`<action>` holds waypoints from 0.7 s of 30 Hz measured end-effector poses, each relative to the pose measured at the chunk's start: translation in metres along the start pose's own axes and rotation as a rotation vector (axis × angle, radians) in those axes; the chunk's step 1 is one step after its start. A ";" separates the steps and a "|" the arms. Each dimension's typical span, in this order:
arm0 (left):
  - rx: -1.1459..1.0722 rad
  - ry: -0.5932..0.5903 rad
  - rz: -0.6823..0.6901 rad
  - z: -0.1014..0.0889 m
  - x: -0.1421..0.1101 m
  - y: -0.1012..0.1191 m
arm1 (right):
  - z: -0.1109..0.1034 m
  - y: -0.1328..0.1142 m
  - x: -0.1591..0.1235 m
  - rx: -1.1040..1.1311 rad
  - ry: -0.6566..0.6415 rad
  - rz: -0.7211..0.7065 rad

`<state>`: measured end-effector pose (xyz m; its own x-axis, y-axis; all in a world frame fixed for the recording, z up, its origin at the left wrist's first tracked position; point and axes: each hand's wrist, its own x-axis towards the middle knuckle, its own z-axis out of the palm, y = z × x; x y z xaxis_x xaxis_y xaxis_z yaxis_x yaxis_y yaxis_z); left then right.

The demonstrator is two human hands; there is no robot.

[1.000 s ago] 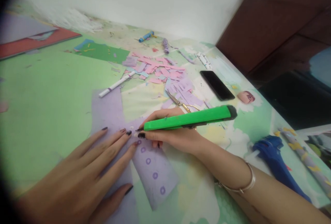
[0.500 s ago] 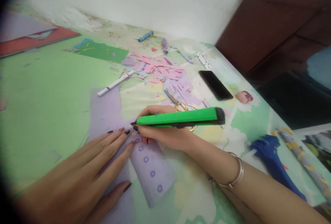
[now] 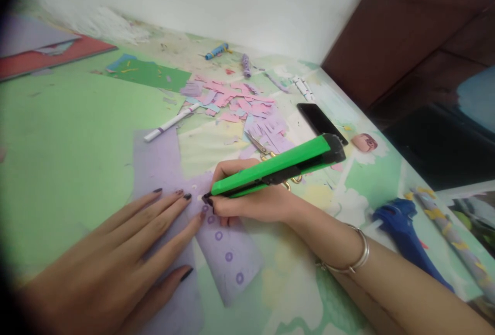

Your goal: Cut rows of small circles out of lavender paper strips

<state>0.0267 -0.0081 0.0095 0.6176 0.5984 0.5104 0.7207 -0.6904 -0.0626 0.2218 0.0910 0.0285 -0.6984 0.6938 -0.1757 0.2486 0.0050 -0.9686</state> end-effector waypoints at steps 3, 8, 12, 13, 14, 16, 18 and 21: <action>0.006 0.001 -0.007 0.000 0.000 0.000 | 0.000 0.000 0.000 -0.046 -0.016 0.010; 0.011 -0.015 -0.002 0.001 0.000 0.000 | -0.001 -0.003 -0.002 -0.168 -0.004 0.038; 0.023 -0.001 -0.005 0.001 0.000 -0.001 | -0.001 -0.004 -0.002 -0.222 -0.009 0.039; 0.025 -0.003 -0.008 0.001 0.000 -0.001 | -0.001 -0.003 -0.002 -0.225 -0.009 0.033; 0.027 -0.004 -0.010 0.001 0.000 -0.001 | -0.001 -0.003 -0.002 -0.226 -0.007 0.024; 0.029 -0.007 -0.009 0.001 -0.001 -0.001 | -0.001 -0.002 -0.001 -0.242 -0.005 0.009; 0.030 -0.007 -0.008 0.002 -0.001 0.000 | 0.000 -0.003 -0.001 -0.281 -0.003 -0.005; 0.032 -0.004 -0.008 0.002 -0.003 0.001 | 0.003 -0.007 -0.002 -0.399 0.044 -0.061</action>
<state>0.0269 -0.0097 0.0062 0.6128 0.6058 0.5073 0.7354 -0.6722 -0.0856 0.2190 0.0875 0.0348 -0.6931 0.7133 -0.1037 0.4542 0.3206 -0.8312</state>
